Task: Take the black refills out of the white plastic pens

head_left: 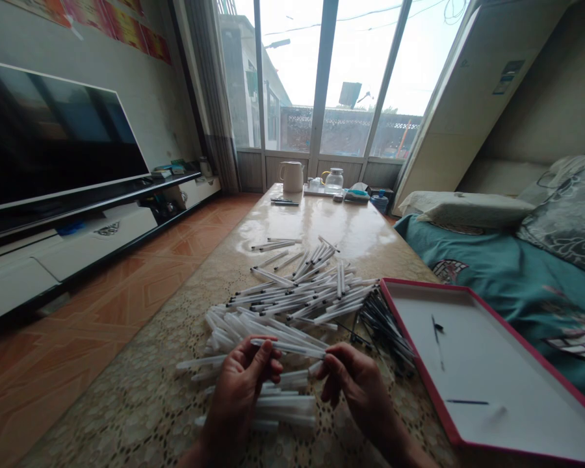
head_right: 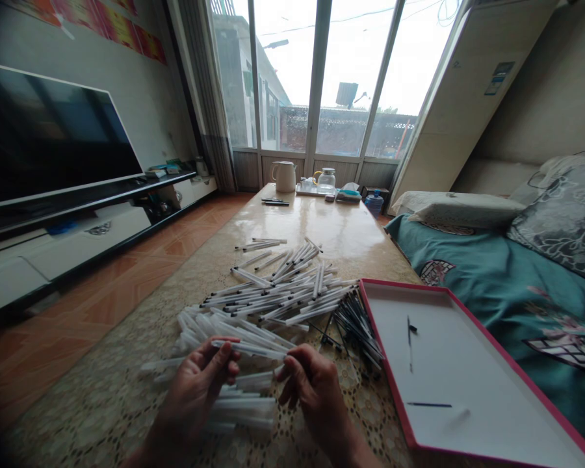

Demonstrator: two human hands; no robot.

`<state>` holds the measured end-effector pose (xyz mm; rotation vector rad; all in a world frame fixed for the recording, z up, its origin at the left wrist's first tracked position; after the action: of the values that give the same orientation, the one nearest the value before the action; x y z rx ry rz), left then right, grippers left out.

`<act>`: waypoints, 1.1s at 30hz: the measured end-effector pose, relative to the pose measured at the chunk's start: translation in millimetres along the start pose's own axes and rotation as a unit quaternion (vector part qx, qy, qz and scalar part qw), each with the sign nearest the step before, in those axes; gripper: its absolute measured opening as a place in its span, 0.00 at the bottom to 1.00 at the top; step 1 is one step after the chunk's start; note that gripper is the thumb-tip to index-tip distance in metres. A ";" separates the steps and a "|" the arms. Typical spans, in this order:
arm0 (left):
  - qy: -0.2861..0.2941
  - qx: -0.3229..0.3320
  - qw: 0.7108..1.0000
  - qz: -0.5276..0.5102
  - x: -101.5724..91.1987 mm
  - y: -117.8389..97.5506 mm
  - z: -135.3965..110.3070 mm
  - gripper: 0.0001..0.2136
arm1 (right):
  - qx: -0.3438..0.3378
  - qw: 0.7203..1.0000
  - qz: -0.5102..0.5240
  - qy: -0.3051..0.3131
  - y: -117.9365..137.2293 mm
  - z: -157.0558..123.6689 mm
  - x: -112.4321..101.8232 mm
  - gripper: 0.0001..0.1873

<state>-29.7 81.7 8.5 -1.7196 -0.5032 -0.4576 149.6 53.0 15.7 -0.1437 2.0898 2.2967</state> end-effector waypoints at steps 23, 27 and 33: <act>-0.070 0.022 0.997 -0.031 -10.8 -5.1 0.8 0.18 | 0.090 0.974 0.205 -0.027 -5.5 7.1 -6.9 0.17; -0.041 0.022 0.999 -0.001 -3.1 -5.3 -0.4 0.17 | 0.160 0.963 0.214 0.016 -13.1 4.2 3.0 0.17; -0.041 0.020 0.999 -0.003 -1.2 -7.8 -1.7 0.17 | 0.097 0.992 0.073 -0.014 -9.2 6.9 -6.5 0.19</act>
<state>-35.1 81.4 14.5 -1.7037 -0.5725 -0.3789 156.5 61.0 7.8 0.0483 2.3669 2.1363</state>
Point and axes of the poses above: each hand's wrist, its own z-axis towards the middle knuckle, its own x-axis out of the palm, y = z × x, the point moved 8 cm from there along z, towards the middle knuckle, and after that the axes turned 6 degrees about -z, right-handed, at the moved point
